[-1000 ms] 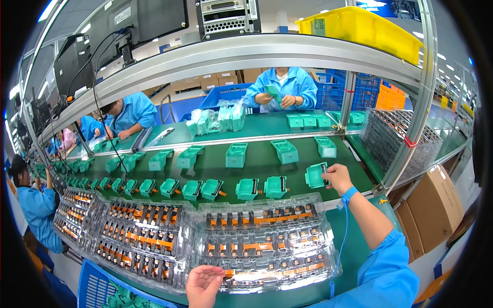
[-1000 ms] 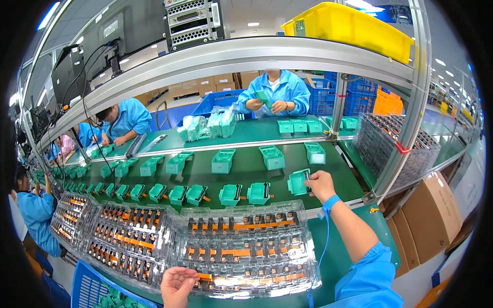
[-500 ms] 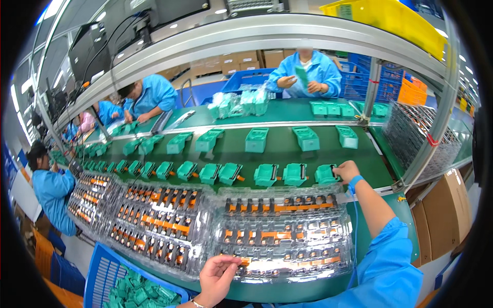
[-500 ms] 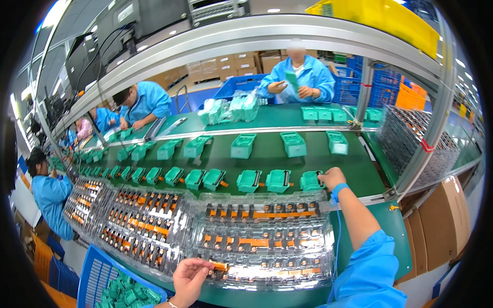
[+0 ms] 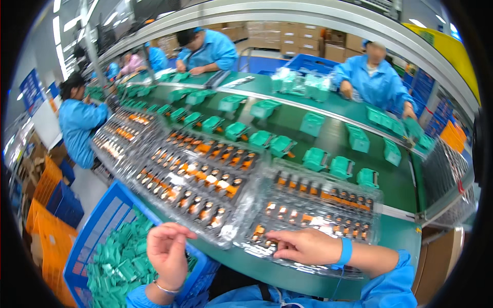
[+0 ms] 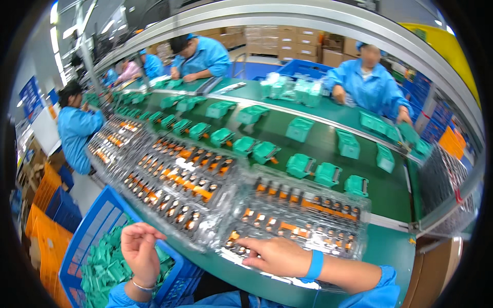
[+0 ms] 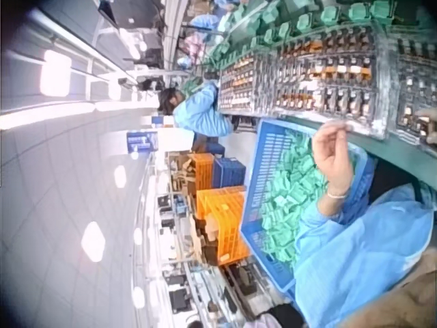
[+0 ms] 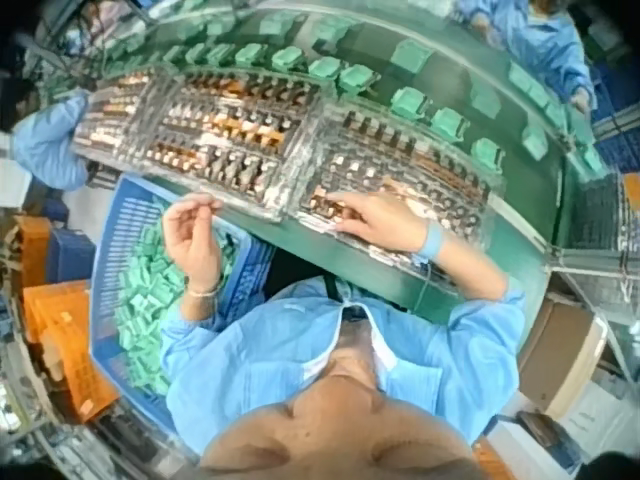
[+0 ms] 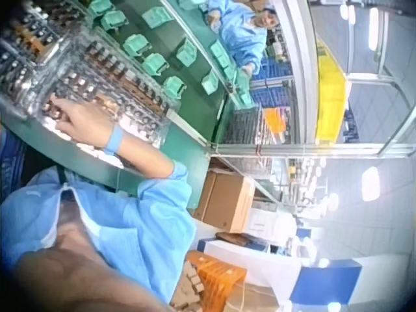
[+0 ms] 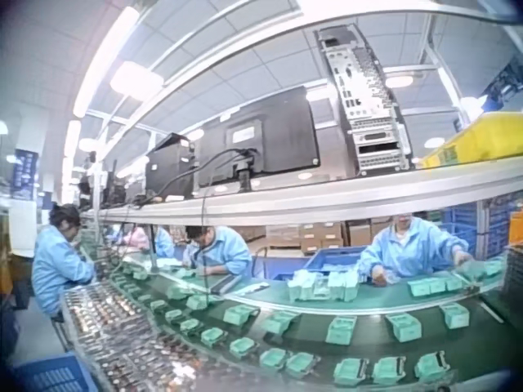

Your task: The person assembles electronic components by hand, inserting small black electronic components into green plastic housings on an assembly line.

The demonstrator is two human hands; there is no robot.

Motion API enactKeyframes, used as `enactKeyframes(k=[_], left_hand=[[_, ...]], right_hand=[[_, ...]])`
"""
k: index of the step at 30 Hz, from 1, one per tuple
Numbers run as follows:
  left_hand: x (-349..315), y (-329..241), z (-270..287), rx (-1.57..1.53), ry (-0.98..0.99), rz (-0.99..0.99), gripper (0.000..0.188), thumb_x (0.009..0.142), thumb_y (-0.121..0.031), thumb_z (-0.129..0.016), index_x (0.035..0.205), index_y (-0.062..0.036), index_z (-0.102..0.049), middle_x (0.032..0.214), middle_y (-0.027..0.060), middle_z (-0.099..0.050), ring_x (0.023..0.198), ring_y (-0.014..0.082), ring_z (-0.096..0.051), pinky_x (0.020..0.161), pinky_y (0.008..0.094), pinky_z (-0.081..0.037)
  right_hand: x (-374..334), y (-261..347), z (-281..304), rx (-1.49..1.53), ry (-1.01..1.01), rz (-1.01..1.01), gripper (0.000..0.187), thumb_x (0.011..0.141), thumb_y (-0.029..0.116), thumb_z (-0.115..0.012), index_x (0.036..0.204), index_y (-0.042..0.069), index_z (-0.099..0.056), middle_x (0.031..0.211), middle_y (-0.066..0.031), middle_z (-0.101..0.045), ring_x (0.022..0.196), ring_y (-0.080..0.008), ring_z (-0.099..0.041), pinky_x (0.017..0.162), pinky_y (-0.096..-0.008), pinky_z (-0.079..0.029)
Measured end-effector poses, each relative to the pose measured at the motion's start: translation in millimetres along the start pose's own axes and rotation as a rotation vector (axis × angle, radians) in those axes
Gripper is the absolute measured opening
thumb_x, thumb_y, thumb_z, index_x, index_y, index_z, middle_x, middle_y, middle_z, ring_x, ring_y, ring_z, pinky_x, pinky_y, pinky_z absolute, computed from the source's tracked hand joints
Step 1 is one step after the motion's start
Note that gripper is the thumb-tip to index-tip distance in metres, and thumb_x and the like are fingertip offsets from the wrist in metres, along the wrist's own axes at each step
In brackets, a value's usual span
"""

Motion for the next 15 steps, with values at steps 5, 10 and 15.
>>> enactKeyframes(k=[5,10,15], left_hand=[[-19,-12,158,0.42,-0.345,0.088,0.014,0.086,0.002,-0.052,0.099,-0.0037,-0.05,0.095,0.0076,-0.058,0.081,0.0142,-0.057,0.071,0.0287,-0.05],[-78,-17,302,0.827,-0.579,0.478,0.018,0.083,-0.002,-0.057,0.1,-0.0014,-0.053,0.095,0.0063,-0.06,0.08,0.0125,-0.059,0.07,0.0252,-0.048],[-77,8,284,1.134,-0.178,0.428,0.023,0.081,-0.006,-0.062,0.102,-0.0027,-0.056,0.094,0.0053,-0.061,0.083,0.0125,-0.059,0.072,0.0269,-0.05]], right_hand=[[30,-16,-29,-0.357,-0.005,-0.038,0.043,0.083,0.041,-0.06,0.114,0.012,-0.055,0.077,-0.0094,-0.067,0.071,-0.0312,-0.064,0.061,-0.0411,-0.049],[42,-7,-26,-0.3,-0.076,-0.027,0.034,0.079,0.037,-0.066,0.097,0.008,-0.062,0.068,-0.0099,-0.064,0.063,-0.0279,-0.063,0.056,-0.0361,-0.049],[36,-2,-14,-0.201,-0.014,-0.13,0.034,0.074,0.033,-0.074,0.088,0.006,-0.059,0.061,-0.0062,-0.06,0.056,-0.0158,-0.061,0.052,-0.027,-0.047]])
Point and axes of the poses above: each hand's wrist, its own x-axis towards the middle knuckle, its own z-axis out of the back of the hand, y = z × x, the point moved 4 cm from there along x, towards the middle knuckle
